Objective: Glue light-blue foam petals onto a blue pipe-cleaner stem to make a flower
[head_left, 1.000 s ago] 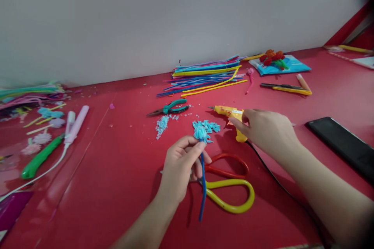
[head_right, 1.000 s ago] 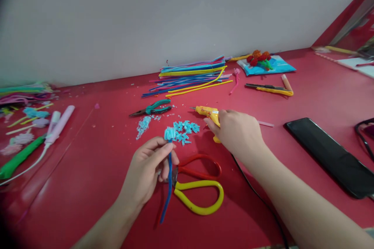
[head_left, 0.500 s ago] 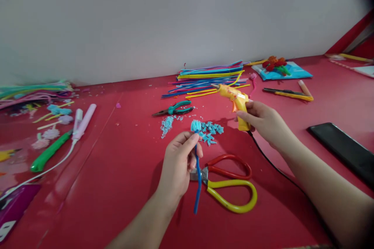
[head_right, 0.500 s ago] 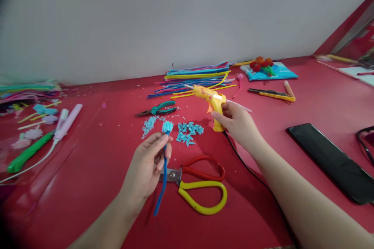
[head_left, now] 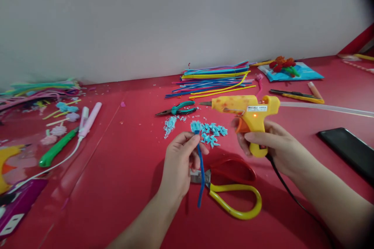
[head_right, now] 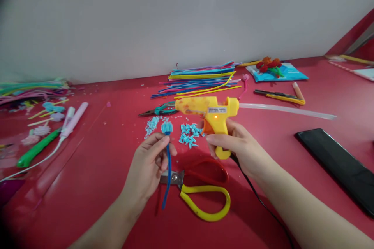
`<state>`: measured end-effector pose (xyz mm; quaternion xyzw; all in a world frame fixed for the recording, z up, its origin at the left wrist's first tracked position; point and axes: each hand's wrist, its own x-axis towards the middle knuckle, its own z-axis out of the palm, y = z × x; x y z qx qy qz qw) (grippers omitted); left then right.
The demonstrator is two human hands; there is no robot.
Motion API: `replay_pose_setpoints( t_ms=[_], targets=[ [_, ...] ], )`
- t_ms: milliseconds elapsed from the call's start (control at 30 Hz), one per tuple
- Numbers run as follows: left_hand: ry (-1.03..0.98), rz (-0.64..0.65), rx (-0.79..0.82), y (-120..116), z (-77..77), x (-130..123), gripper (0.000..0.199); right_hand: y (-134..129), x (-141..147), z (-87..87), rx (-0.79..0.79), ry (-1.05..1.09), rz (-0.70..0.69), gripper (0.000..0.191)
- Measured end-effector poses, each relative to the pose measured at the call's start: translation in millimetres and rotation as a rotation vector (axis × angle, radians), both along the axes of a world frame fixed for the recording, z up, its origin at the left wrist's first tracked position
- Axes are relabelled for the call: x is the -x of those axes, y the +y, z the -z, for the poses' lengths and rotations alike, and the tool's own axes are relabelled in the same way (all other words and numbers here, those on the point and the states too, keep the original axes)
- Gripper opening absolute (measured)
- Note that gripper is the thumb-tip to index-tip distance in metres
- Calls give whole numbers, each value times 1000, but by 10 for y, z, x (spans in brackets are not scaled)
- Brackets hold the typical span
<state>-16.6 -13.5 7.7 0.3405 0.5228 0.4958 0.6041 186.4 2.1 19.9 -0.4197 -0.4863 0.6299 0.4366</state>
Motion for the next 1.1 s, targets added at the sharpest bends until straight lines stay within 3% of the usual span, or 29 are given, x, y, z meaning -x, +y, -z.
replay_pose_setpoints(
  t_ms=[167, 267, 467, 567, 700, 1100],
  targets=[
    [-26, -34, -28, 16, 35, 4, 17, -88, 58, -1, -37, -49, -175, 15],
    [-41, -44, -31, 19, 35, 9, 17, -135, 108, -31, -89, -127, -150, 15],
    [-23, -48, -46, 22, 30, 21, 16, -170, 176, -27, -468, -340, -115, 24],
    [-13, -53, -58, 25, 32, 20, 17, -172, 195, 10, -577, -439, -75, 21],
    [8, -53, -56, 28, 28, 21, 17, -184, 191, 48, -564, -495, 4, 16],
    [20, -42, -68, 17, 32, 20, 17, -186, 179, 56, -534, -532, 1, 26]
  ],
)
